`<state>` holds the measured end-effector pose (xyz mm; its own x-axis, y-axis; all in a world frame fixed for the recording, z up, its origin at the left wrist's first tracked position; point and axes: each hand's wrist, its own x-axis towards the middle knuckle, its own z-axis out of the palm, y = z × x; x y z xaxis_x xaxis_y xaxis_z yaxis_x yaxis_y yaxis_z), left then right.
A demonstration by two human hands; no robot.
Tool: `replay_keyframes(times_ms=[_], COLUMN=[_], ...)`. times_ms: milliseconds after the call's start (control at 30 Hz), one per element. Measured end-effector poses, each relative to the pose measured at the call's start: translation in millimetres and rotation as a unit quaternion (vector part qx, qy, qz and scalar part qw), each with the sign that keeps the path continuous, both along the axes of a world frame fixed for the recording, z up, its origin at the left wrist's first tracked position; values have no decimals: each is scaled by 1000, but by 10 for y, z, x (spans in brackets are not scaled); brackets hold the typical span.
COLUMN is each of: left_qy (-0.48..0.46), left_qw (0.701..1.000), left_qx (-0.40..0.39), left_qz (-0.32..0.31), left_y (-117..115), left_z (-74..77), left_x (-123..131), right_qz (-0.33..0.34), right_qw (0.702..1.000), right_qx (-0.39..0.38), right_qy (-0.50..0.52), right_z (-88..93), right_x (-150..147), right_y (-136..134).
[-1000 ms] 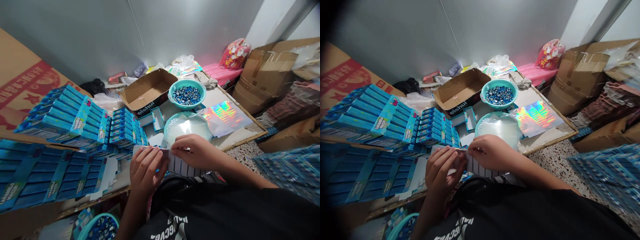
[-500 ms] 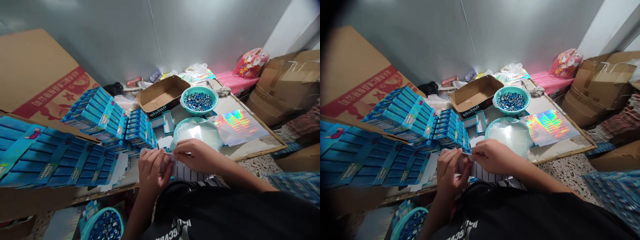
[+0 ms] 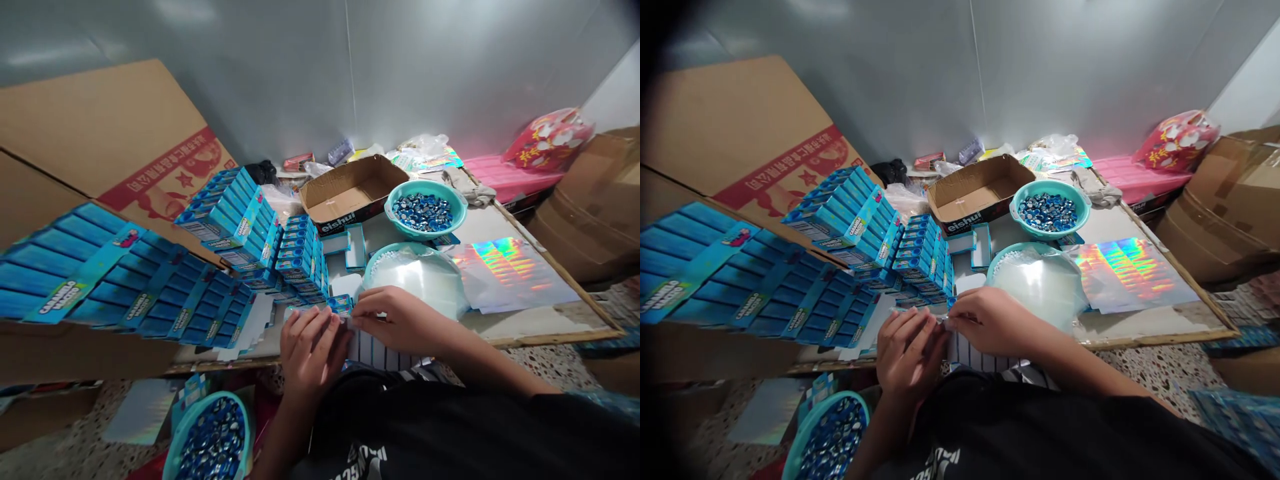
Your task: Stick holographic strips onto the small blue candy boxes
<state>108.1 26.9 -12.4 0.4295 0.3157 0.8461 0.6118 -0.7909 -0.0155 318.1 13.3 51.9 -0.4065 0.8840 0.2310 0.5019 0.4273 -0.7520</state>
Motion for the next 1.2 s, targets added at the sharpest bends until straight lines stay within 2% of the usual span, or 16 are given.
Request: replay_keyframes(times_ms=[167, 467, 733, 833, 1000, 1200], left_qy=[-6, 3, 5, 18, 66, 80], left_qw=[1000, 999, 996, 996, 994, 994], left_qx=[14, -15, -35, -52, -85, -72], left_qz=[8, -33, -84, -68, 2, -21], left_y=[-4, 46, 68, 84, 134, 161], left_z=[-65, -129, -191, -200, -177, -163], left_x=[-43, -49, -35, -35, -25, -7], right_qz=[7, -36, -46, -44, -40, -35], right_qw=[1000, 999, 998, 998, 998, 997], right_qx=[-7, -17, -14, -10, -2, 17], right_qy=[-2, -11, -36, -42, -48, -61], right_z=[-36, -130, -172, -187, -203, -192], right_x=[-19, 21, 53, 54, 46, 64], right_y=[2, 10, 10, 19, 33, 47])
